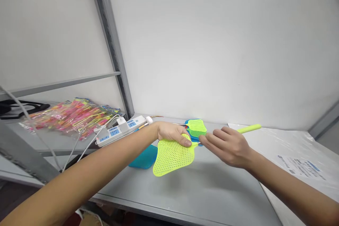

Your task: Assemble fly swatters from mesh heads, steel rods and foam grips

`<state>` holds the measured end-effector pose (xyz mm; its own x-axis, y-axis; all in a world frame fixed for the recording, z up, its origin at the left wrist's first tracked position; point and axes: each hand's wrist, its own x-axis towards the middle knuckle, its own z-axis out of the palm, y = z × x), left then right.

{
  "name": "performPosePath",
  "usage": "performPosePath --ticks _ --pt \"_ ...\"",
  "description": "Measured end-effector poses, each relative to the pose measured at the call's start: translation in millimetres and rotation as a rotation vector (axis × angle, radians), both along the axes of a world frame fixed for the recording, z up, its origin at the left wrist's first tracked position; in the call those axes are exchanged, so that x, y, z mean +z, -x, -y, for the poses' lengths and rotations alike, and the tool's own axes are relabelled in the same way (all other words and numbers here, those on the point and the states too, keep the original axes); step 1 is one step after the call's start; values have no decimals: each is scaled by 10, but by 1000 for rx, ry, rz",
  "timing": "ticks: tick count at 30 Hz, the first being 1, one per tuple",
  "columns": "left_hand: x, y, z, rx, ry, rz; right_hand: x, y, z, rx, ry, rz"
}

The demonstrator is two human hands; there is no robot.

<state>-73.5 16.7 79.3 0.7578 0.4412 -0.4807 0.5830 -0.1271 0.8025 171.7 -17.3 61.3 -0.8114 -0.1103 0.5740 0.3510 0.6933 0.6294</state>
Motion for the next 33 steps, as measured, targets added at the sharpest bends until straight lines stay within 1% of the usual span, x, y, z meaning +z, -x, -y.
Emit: performPosePath --ticks 2,4,6,9,11,13,14,15,16,17,18,19,20,21,22,23,25,26,28,30,31,33 --pt "-152 -28 18 43 10 44 -59 -56 -86 32 -35 -33" --pt "-266 -47 54 71 3 61 -179 -93 -130 18 2 -50" --pt "-312 -37 71 83 -25 38 -316 -92 -116 -60 119 -27" --pt "-242 12 73 103 -139 -55 -462 -20 -18 -244 397 72" --pt "-128 20 120 153 -270 -106 -491 49 53 -366 579 100" --pt "-1 -23 237 222 -452 -126 -465 109 96 -453 727 80" --pt "53 -62 316 254 -551 -134 -438 132 104 -478 781 61" --pt "95 -104 400 219 -730 -189 -407 150 103 -491 823 41" --pt "122 -144 479 166 -858 -256 -376 162 96 -498 850 20" --pt "133 -174 545 141 -955 -313 -350 168 86 -506 861 2" --pt "132 -188 590 158 -1058 -352 -333 170 74 -516 857 -8" --pt "121 -185 610 186 -1125 -387 -324 169 64 -525 835 -8" --pt "109 -161 605 216 -1154 -407 -325 166 55 -530 798 2" --pt "99 -120 578 232 -1135 -410 -333 162 50 -520 746 23" --pt "94 -64 532 221 -1061 -395 -344 159 47 -493 682 53" --pt "95 2 473 189 -938 -361 -354 156 47 -447 611 86" --pt "98 140 341 114 -605 -237 -362 152 45 -325 459 137" --pt "88 204 276 100 -432 -168 -359 149 37 -266 386 143" --pt "25 312 161 128 -132 -59 -347 126 -8 -172 257 104" --pt "-103 405 77 177 94 5 -347 67 -99 -94 167 27" --pt "-182 455 49 210 179 39 -356 23 -159 -61 133 -21" --pt "-333 578 21 298 292 122 -383 -82 -287 -28 89 -134"
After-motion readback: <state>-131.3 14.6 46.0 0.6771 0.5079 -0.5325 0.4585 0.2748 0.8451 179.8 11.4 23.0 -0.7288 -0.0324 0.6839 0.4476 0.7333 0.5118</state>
